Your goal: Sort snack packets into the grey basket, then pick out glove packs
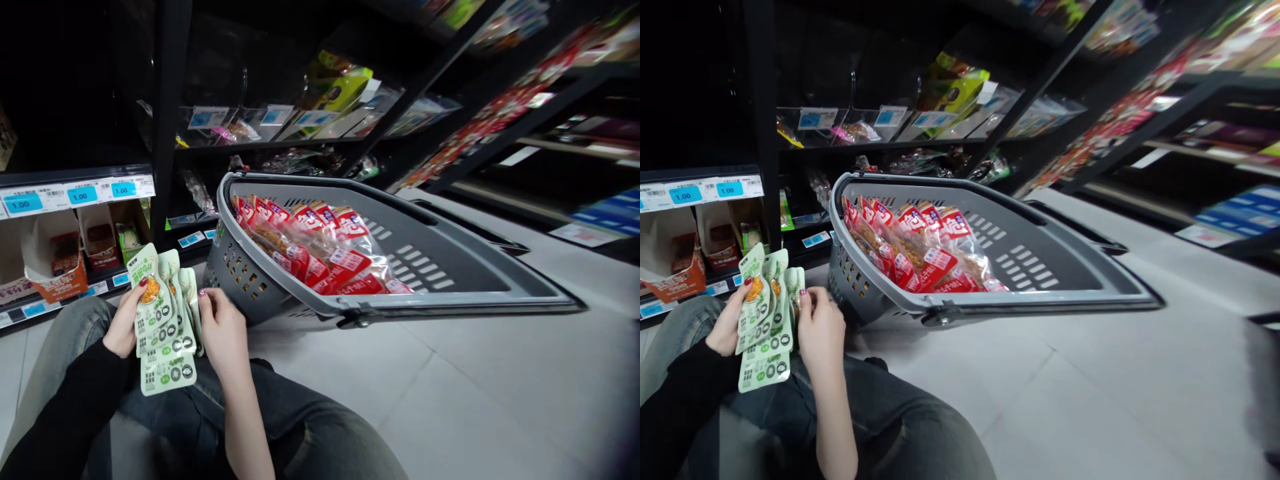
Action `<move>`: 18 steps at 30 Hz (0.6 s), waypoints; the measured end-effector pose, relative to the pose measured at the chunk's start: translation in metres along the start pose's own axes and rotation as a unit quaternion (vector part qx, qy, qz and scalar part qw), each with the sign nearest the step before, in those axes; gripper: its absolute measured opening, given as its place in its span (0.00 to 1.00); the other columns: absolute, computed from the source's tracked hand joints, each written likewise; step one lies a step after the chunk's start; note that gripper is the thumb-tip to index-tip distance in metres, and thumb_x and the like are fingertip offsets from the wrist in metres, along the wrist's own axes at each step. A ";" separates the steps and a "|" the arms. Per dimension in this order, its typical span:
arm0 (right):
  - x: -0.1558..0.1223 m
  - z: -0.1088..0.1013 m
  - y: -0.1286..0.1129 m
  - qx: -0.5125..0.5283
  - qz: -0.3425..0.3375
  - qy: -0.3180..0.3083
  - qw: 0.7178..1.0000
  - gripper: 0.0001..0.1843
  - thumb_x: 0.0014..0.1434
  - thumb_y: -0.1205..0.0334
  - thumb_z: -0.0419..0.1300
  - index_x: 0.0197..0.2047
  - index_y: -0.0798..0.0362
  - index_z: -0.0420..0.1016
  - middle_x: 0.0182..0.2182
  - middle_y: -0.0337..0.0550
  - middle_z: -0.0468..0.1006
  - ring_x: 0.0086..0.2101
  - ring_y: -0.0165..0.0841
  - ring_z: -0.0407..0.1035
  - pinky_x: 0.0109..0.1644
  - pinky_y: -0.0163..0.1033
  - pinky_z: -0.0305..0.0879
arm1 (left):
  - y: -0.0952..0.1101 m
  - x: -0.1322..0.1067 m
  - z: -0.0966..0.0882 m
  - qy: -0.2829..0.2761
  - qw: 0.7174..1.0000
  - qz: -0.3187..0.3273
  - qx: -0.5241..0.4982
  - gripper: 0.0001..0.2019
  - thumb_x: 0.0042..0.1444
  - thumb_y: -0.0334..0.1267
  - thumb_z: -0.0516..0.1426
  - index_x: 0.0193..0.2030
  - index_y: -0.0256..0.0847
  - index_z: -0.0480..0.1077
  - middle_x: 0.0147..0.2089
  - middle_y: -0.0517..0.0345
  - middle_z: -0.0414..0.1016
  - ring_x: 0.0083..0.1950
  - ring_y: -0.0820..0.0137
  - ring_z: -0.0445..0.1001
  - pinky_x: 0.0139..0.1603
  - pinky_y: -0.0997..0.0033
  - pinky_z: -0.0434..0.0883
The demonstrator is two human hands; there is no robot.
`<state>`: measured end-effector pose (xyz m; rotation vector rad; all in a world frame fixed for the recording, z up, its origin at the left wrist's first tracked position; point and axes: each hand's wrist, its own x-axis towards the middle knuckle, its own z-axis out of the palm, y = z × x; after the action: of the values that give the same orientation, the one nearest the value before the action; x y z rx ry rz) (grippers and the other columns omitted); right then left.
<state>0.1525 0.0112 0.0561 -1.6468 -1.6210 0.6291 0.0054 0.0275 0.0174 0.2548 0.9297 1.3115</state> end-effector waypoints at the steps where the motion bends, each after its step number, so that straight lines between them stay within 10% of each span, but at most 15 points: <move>1: 0.000 -0.001 -0.002 0.013 -0.030 0.036 0.999 0.10 0.61 0.58 0.48 0.36 0.53 0.67 0.34 0.46 0.72 0.35 0.37 0.67 0.39 0.38 0.57 | -0.002 0.000 0.000 0.001 1.000 0.017 0.016 0.09 0.52 0.35 0.57 0.38 0.33 0.72 0.30 0.51 0.79 0.29 0.65 0.77 0.32 0.68 0.74; 4: -0.001 0.000 -0.010 0.060 -0.106 0.051 0.991 0.09 0.57 0.58 0.53 0.39 0.53 0.68 0.39 0.46 0.69 0.40 0.36 0.64 0.44 0.39 0.59 | -0.008 -0.001 0.001 -0.017 0.998 0.033 0.054 0.08 0.49 0.34 0.60 0.34 0.32 0.73 0.29 0.50 0.79 0.27 0.65 0.77 0.29 0.71 0.73; 11: 0.007 0.017 -0.004 0.042 -0.049 -0.036 0.997 0.08 0.54 0.63 0.55 0.24 0.54 0.64 0.28 0.39 0.62 0.32 0.32 0.62 0.37 0.36 0.57 | -0.020 -0.002 0.004 -0.052 0.993 0.035 0.100 0.15 0.38 0.41 0.66 0.29 0.30 0.75 0.25 0.49 0.78 0.26 0.64 0.76 0.26 0.73 0.70; 18: 0.004 0.014 -0.003 0.257 -0.033 0.076 0.963 0.12 0.59 0.56 0.52 0.28 0.54 0.62 0.24 0.36 0.64 0.27 0.29 0.60 0.31 0.32 0.57 | -0.015 0.004 -0.003 -0.043 0.996 0.040 0.074 0.16 0.42 0.44 0.64 0.32 0.32 0.75 0.29 0.48 0.79 0.32 0.63 0.77 0.32 0.70 0.72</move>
<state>0.1405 0.0170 0.0501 -1.2211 -1.2601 0.7897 0.0133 0.0257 0.0044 0.4636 0.9514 1.2953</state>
